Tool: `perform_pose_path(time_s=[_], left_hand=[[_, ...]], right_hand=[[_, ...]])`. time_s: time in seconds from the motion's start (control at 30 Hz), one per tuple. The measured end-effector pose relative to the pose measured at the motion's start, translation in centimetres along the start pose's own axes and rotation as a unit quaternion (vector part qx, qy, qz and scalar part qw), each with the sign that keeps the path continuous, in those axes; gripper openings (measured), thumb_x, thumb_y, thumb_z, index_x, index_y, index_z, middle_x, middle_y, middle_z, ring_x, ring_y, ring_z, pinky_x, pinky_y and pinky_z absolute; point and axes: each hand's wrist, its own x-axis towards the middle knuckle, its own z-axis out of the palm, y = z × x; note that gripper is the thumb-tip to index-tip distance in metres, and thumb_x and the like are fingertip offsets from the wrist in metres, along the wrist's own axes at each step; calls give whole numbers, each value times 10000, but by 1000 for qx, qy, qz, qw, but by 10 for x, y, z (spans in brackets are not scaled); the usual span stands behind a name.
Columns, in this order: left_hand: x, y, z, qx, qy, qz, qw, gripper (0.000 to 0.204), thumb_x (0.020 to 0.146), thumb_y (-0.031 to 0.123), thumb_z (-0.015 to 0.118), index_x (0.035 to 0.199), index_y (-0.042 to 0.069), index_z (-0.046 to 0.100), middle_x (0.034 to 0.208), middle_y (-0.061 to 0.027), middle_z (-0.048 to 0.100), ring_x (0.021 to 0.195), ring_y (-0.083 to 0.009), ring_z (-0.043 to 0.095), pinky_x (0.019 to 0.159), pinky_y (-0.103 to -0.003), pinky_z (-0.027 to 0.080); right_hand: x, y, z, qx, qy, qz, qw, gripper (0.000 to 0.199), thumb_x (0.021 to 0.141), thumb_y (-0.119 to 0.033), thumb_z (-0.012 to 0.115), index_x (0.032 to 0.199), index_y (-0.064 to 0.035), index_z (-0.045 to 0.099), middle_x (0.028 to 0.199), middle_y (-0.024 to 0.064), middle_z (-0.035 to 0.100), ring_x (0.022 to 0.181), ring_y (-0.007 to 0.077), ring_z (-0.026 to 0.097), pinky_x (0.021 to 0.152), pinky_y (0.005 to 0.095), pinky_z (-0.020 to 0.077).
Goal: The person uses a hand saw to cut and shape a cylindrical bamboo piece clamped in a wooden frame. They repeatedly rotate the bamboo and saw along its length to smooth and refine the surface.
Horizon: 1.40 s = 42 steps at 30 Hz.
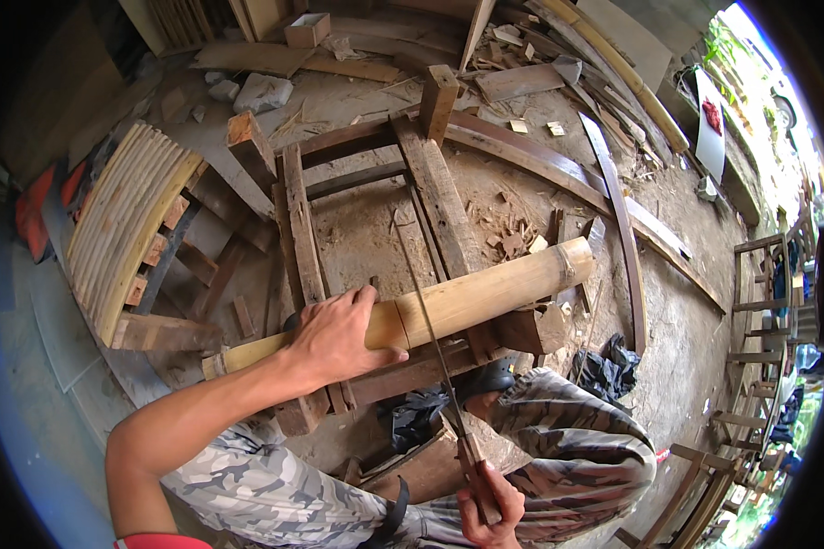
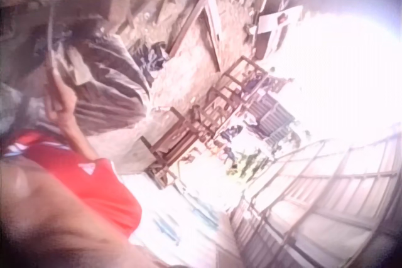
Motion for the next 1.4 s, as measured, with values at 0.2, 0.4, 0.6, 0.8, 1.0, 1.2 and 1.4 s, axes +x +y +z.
perform_pose_path(time_s=[0.2,0.4,0.6,0.8,1.0,1.2,1.4], left_hand=[[-3,-7,12,103,38,50,993,942,681,564,855,1298,-55,503,1197,-225,577,1176,-390,577,993,-493,467],[20,-33,3,128,7,76,989,1066,728,596,788,1445,-102,421,1255,-238,588,1205,-378,567,1062,-481,429],[15,-11,9,177,-20,26,984,1036,629,431,891,1378,-132,451,1263,-300,594,1190,-396,578,1022,-491,471],[27,-23,19,189,24,58,980,912,536,400,951,1155,-131,542,1062,-290,667,985,-388,680,873,-458,573],[34,-33,2,136,-28,95,986,832,531,392,910,1074,-139,572,864,-291,694,779,-401,712,748,-432,613],[38,-39,-3,114,-76,101,985,837,528,444,905,1025,-144,577,796,-269,690,713,-377,703,706,-409,616],[36,-32,-1,80,-80,57,992,915,496,383,904,1140,-168,560,900,-323,686,857,-423,714,816,-450,591]], right_hand=[[8,-14,1,14,-6,42,999,570,769,20,771,1311,59,602,1017,201,749,820,239,763,735,279,560],[14,-15,5,26,-3,59,998,552,824,3,748,1350,29,584,1103,213,735,976,270,748,859,308,545],[18,-15,9,47,-8,60,997,554,849,13,727,1380,9,571,1204,223,711,1064,282,732,905,317,540],[21,-13,22,60,-25,75,995,539,875,6,699,1394,19,556,1214,186,714,1057,207,703,928,307,518],[20,-20,17,41,-33,66,996,538,867,19,689,1389,14,560,1174,186,725,1029,205,714,895,306,529],[6,-36,3,34,-57,100,993,553,854,24,691,1390,6,560,1121,197,732,974,214,734,836,292,544],[12,-56,8,23,-52,79,995,601,848,28,698,1425,-18,537,1169,228,719,1004,289,750,810,309,568]])
